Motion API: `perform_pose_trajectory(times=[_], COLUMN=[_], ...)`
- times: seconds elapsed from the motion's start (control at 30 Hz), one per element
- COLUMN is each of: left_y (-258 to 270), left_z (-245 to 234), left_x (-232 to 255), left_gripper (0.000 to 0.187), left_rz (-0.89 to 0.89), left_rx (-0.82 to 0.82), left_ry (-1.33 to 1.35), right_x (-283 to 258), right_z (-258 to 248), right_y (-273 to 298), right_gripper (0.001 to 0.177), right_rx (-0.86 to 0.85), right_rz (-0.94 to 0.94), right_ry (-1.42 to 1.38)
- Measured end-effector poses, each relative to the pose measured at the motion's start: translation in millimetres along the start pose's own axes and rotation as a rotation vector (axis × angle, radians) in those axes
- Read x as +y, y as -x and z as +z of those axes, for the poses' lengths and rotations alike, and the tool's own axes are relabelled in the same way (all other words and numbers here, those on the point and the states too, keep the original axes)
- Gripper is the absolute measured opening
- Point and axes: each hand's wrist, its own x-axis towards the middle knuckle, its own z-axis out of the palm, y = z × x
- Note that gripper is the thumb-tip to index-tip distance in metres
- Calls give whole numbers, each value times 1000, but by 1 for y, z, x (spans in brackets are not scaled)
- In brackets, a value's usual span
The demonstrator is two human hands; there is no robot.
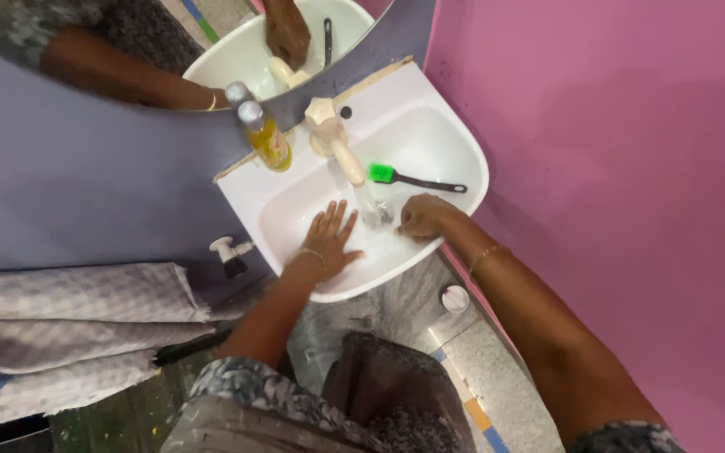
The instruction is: The person scrubs a white bathroom sink with a green brush, rinses the brush under running water, and wipes the sink basin and faucet area. The person also handles a bottle of liquid soap and a drain stopper during the cleaning process.
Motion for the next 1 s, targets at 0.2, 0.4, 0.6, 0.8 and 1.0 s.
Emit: perform_pose_trajectory(times=[0.2, 0.4, 0.6, 0.8, 1.0], left_y=[-38, -87, -122, -139, -77], left_z=[-16, -8, -46, -63, -13], left_x=[48, 47, 69, 83, 0], left_gripper=[93, 85, 68, 64, 72], left_rz=[-75, -46, 35, 121, 99], left_rx=[76, 316, 330, 162, 230], left_ry=[141, 214, 497, 163, 123], right_x=[-15, -5, -14, -8, -8], right_z=[2, -14, -27, -31, -24], right_y=[19, -11, -4, -7, -6], right_gripper=[29, 29, 21, 32, 28], right_rx=[1109, 697, 906, 776, 690], right_rz=[-345, -24, 36, 84, 170], right_ry=[342, 172, -80, 36, 21])
